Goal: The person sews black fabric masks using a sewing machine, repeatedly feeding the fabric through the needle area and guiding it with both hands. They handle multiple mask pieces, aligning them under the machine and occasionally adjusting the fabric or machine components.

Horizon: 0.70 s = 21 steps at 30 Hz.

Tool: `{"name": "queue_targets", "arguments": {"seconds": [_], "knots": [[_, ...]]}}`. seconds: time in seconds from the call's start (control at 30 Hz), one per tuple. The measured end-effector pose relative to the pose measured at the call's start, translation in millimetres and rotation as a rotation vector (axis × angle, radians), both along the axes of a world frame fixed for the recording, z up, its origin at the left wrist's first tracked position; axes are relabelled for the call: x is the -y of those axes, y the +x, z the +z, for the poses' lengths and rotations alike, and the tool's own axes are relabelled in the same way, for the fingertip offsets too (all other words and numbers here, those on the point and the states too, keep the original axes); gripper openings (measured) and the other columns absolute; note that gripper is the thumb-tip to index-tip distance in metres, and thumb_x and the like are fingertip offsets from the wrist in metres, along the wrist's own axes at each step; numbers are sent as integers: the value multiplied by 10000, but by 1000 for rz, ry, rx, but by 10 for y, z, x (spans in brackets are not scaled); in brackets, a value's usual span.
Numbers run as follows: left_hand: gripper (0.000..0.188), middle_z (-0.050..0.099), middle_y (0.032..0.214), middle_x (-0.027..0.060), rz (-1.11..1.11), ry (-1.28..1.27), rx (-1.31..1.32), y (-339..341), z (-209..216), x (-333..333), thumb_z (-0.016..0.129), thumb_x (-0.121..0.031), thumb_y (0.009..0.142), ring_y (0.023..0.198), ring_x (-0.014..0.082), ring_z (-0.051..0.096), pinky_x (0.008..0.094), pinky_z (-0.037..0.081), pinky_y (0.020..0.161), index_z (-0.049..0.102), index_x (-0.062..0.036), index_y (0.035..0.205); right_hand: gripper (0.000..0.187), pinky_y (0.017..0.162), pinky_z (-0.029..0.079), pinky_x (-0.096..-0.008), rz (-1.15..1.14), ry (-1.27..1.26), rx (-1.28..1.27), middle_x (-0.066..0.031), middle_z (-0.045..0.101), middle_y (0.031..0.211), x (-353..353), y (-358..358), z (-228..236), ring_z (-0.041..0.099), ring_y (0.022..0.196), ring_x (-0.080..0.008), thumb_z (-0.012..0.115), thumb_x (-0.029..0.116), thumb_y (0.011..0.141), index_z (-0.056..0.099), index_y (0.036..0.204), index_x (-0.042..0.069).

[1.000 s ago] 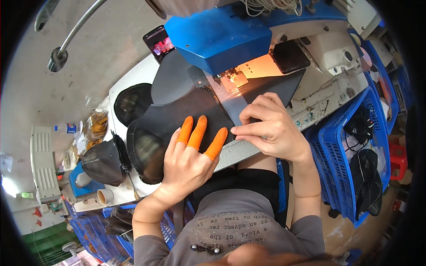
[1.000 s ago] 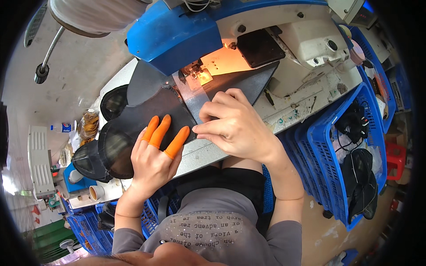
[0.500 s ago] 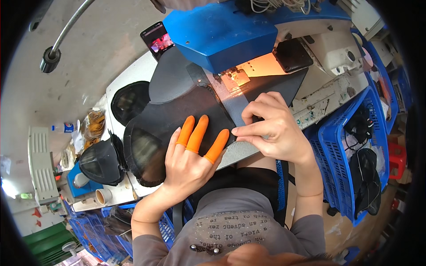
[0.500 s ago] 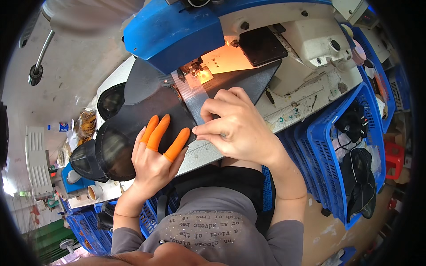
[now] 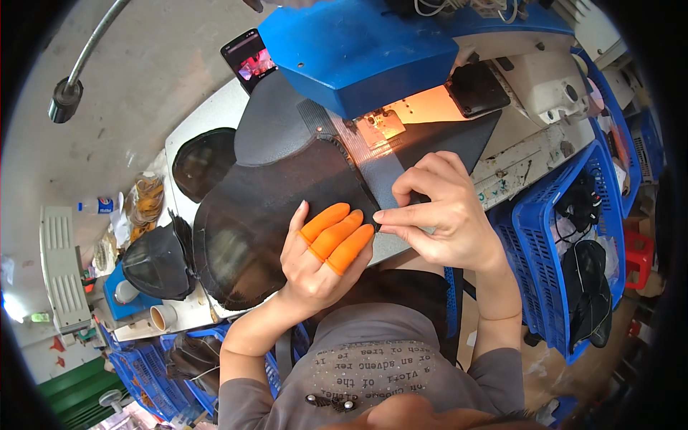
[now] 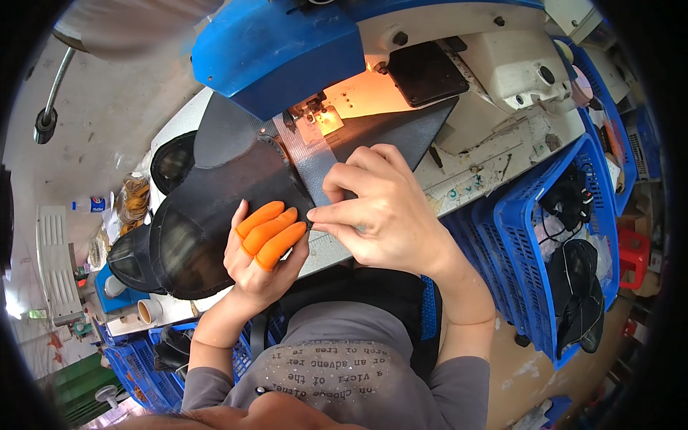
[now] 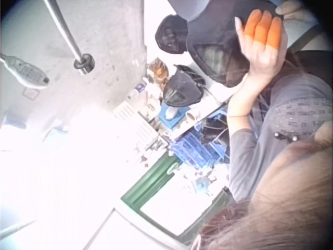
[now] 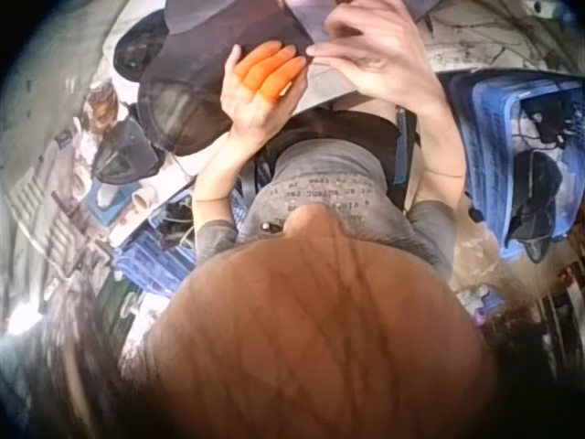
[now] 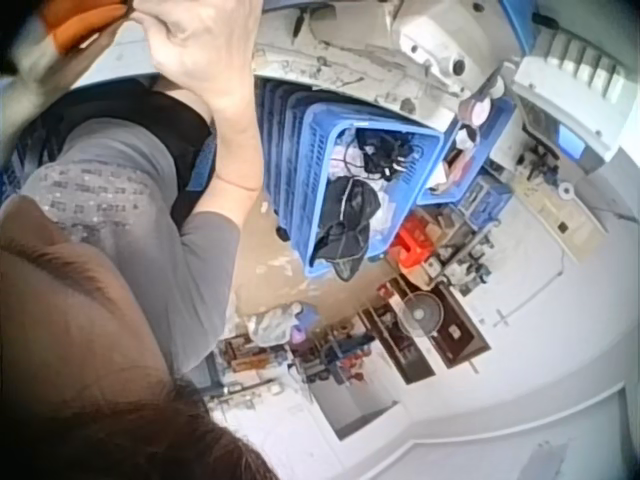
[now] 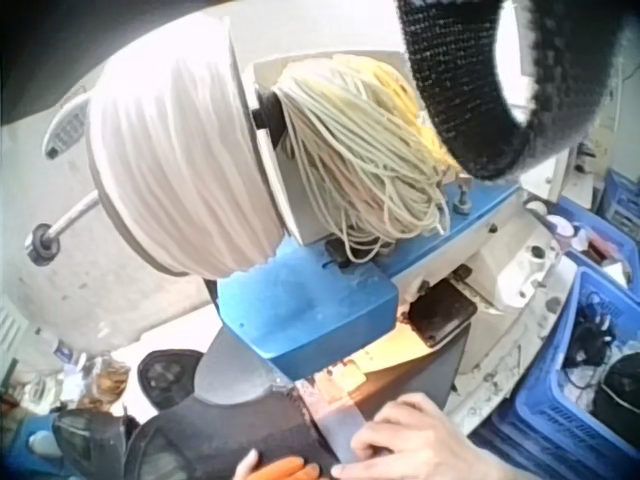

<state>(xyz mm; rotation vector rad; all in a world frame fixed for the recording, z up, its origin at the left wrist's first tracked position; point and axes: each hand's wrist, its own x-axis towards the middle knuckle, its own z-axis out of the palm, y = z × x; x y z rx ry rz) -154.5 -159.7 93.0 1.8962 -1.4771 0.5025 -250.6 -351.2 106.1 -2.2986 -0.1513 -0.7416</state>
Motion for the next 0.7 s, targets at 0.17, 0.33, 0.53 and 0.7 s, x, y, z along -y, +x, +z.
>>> {"name": "queue_targets", "arguments": {"seconds": [0.17,0.33,0.53,0.7], "knots": [[284,733,933,57,-24,-8,-18,3,18,15,840,6,652,933,252,721,517,472,1022,725,-75,898,207,774,382,-348,-31,45,-39,11,565,752,-34,1,37,514,739,-189,838,97,579,781,773,142],[281,736,930,55,-47,-5,-24,20,21,6,834,8,658,938,248,723,519,473,1028,730,-76,905,193,796,364,-335,-61,114,-137,14,546,707,-70,29,104,500,720,-178,821,60,572,779,747,129],[277,738,937,59,-73,-10,-52,35,25,7,833,17,668,942,253,725,516,470,1033,730,-77,907,147,850,358,-333,-35,151,-240,19,592,707,-38,39,153,512,756,-170,825,67,634,778,762,120],[283,743,953,67,-81,-23,-91,55,25,-4,843,20,669,952,249,725,508,462,1043,728,-76,910,63,872,367,-348,38,158,-268,0,617,733,24,29,144,534,806,-199,752,92,723,763,785,98]]}}
